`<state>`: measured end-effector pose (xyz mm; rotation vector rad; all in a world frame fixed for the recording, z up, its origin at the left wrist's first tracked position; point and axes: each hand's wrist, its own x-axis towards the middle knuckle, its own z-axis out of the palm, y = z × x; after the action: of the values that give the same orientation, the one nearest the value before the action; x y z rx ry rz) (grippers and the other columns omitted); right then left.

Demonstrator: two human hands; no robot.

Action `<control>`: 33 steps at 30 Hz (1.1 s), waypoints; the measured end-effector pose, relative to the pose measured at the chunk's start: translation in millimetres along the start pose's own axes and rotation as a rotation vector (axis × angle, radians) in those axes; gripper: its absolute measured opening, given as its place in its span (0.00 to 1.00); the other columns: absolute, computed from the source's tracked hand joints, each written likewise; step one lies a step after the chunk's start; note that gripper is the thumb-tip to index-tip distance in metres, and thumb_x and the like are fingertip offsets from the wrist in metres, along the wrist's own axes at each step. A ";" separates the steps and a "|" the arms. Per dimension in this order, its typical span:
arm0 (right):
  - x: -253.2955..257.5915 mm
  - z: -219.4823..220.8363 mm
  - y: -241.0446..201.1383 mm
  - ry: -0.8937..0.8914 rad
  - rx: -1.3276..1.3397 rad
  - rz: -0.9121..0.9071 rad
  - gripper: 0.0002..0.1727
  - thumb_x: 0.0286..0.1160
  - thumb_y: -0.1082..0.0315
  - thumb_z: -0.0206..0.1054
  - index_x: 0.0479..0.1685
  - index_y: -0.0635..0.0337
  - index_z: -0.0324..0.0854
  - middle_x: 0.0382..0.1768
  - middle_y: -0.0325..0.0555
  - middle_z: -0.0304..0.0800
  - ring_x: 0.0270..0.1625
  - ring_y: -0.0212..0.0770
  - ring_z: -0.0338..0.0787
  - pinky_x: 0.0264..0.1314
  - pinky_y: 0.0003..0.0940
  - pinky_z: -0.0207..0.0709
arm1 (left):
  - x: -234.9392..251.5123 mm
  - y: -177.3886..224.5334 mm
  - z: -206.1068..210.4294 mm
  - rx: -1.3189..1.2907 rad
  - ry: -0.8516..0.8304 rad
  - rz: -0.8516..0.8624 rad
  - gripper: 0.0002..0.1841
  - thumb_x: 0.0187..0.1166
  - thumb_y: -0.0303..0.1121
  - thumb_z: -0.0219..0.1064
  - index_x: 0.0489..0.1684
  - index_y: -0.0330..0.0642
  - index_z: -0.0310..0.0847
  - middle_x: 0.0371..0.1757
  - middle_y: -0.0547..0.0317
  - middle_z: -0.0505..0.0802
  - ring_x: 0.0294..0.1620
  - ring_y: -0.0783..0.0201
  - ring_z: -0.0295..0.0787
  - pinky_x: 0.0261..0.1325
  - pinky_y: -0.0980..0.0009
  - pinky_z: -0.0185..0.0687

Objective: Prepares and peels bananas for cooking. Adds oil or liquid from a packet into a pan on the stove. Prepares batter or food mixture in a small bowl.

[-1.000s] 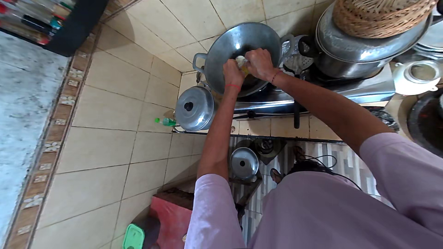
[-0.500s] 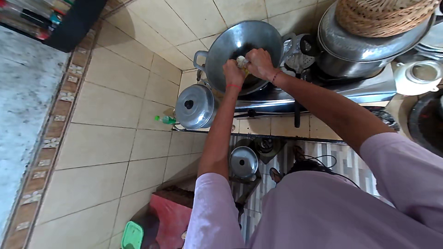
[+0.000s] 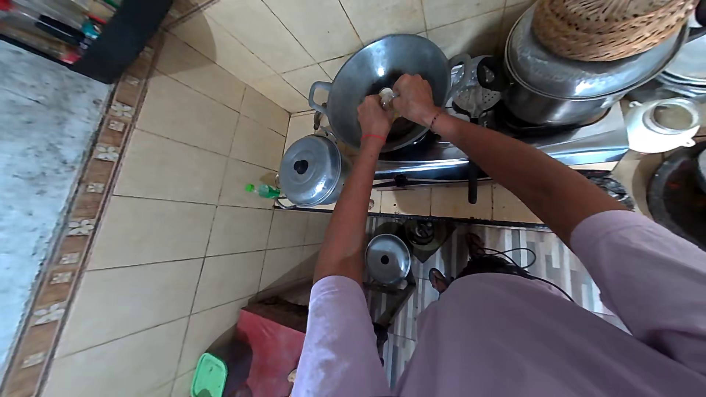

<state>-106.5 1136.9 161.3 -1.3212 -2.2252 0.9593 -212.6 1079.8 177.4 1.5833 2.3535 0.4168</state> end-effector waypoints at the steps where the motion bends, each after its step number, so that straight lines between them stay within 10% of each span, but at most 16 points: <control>1: 1.2 -1.6 1.8 0.004 0.013 0.011 0.13 0.78 0.65 0.64 0.43 0.69 0.86 0.49 0.64 0.90 0.58 0.62 0.90 0.57 0.63 0.78 | 0.1 0.6 -3.5 0.019 -0.029 0.012 0.20 0.71 0.27 0.73 0.61 0.30 0.84 0.61 0.35 0.90 0.66 0.39 0.85 0.70 0.40 0.76; 18: 4.8 6.9 14.0 -0.004 0.130 0.156 0.13 0.79 0.64 0.64 0.44 0.67 0.88 0.51 0.62 0.91 0.59 0.60 0.90 0.58 0.62 0.79 | 2.4 6.8 2.9 0.136 -0.011 0.063 0.14 0.70 0.23 0.71 0.51 0.24 0.84 0.57 0.31 0.89 0.65 0.38 0.85 0.70 0.43 0.76; 33: -7.4 11.6 21.1 0.120 -0.002 -0.230 0.13 0.81 0.68 0.60 0.45 0.68 0.87 0.42 0.63 0.93 0.52 0.65 0.93 0.56 0.64 0.78 | 4.8 4.1 -5.0 0.045 0.024 0.047 0.14 0.68 0.23 0.71 0.49 0.24 0.85 0.54 0.32 0.90 0.60 0.40 0.88 0.66 0.44 0.79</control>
<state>-97.1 1133.1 138.2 -1.0644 -2.2264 0.7738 -212.7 1085.3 183.3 1.6660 2.3633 0.3977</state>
